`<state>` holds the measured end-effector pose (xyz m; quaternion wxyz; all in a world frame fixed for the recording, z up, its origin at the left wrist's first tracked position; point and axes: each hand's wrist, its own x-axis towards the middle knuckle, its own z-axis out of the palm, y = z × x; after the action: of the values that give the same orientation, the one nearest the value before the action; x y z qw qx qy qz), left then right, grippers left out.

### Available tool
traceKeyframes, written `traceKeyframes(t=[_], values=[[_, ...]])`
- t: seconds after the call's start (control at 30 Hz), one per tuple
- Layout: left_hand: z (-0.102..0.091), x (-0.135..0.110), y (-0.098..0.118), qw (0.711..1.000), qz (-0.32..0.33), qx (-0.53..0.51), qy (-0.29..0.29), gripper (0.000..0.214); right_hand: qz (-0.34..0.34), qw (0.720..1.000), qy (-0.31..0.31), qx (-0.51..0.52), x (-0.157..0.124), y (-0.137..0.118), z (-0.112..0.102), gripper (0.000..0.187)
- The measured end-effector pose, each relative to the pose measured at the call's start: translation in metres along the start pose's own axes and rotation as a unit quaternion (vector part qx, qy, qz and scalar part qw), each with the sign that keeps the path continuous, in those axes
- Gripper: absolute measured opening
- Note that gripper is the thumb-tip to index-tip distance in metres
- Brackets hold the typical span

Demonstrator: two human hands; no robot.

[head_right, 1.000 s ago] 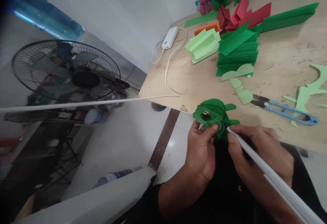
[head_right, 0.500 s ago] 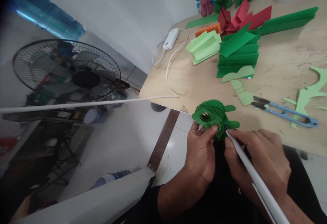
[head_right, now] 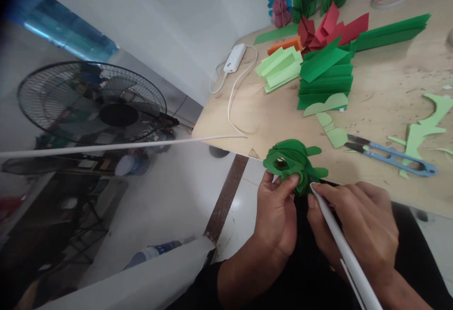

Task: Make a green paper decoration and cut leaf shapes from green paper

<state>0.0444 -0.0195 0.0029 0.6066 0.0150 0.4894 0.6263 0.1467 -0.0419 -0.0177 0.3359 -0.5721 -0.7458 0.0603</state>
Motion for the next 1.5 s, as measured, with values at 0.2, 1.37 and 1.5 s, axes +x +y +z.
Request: traceKeyframes(t=[0.2, 1.37, 1.5], values=[[0.001, -0.003, 0.003, 1.0, 0.001, -0.012, -0.006, 0.04, -0.059, 0.997, 0.023, -0.051, -0.003, 0.02, 0.007, 0.015], [-0.003, 0.005, -0.002, 0.999, 0.005, -0.031, -0.007, 0.046, -0.068, 0.998, 0.009, 0.0, -0.008, 0.012, 0.005, 0.01], [-0.003, 0.005, -0.003, 0.999, 0.005, -0.031, -0.007, 0.044, -0.059, 0.998, 0.012, 0.011, -0.009, 0.011, 0.006, 0.011]])
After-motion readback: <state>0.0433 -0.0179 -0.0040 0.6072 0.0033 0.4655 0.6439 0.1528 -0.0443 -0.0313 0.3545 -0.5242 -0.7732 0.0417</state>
